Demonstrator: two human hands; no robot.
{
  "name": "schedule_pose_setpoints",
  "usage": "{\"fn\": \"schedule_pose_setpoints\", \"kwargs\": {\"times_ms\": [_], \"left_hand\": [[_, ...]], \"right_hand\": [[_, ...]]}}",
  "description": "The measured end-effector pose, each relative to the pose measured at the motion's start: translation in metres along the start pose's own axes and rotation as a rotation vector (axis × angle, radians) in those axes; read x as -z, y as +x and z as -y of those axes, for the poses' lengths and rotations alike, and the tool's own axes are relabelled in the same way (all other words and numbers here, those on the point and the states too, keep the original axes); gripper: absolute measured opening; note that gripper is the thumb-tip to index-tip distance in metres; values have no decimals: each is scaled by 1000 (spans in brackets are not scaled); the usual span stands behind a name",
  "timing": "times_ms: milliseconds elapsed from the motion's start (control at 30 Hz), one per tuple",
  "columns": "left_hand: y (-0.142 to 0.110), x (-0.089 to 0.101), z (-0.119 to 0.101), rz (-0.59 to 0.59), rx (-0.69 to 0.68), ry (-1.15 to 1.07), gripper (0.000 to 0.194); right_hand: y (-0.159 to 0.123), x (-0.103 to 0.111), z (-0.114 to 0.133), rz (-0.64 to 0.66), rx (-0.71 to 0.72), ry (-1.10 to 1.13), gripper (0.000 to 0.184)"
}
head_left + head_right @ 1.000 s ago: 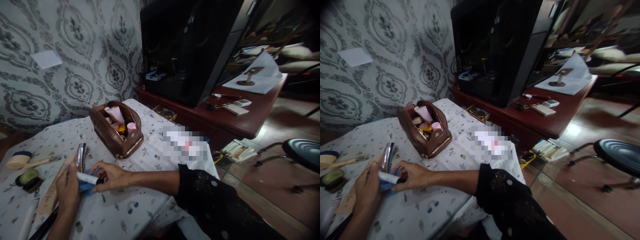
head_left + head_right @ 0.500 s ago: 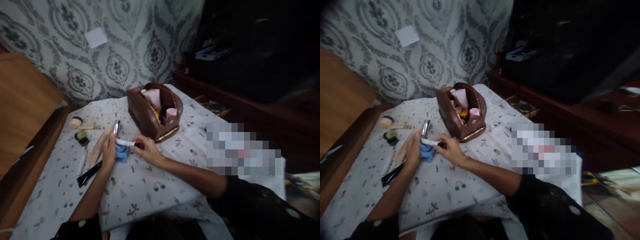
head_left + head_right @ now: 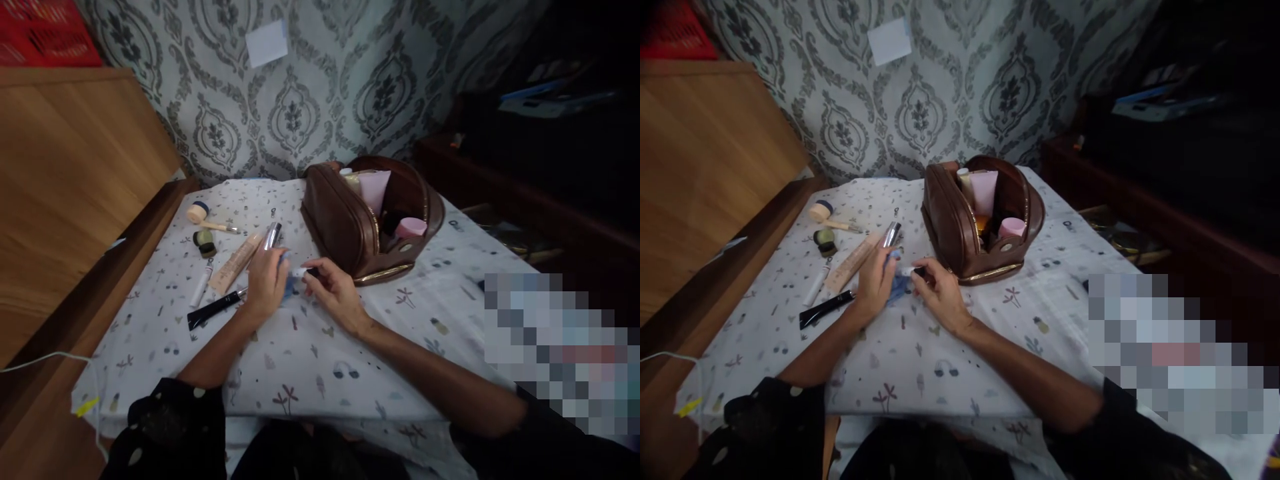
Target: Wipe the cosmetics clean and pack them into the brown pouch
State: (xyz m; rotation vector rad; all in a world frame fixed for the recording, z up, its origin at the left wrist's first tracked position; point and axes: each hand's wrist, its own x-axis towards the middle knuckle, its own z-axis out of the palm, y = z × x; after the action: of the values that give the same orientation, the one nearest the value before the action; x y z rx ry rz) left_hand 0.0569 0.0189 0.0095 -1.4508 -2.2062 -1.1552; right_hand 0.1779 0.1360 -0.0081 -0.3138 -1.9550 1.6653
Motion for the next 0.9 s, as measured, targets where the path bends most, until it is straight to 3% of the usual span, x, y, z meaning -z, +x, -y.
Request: {"fn": "schedule_pose_setpoints", "kwargs": {"times_ms": [67, 133, 333, 467, 600, 767, 900], "left_hand": [[-3, -2, -5, 95, -159, 83, 30], [-4, -4, -6, 160, -223, 158, 35], [-2, -2, 0, 212, -155, 188, 51], [-1, 0, 1, 253, -44, 155, 59], [0, 0, 4, 295, 38, 54, 58], [1, 3, 12, 369, -90, -80, 35], [-1, 0, 16, 401, -180, -35, 48]], "right_hand": [[-1, -2, -1, -8, 29, 9, 25], [-2, -3, -2, -1, 41, 35, 26], [-3, -4, -3, 88, 63, -7, 24], [-3, -3, -1, 56, 128, -107, 24], [0, -3, -1, 48, 102, -92, 24], [6, 1, -1, 2, 43, 36, 30], [8, 4, -3, -16, -16, 130, 37]]}}
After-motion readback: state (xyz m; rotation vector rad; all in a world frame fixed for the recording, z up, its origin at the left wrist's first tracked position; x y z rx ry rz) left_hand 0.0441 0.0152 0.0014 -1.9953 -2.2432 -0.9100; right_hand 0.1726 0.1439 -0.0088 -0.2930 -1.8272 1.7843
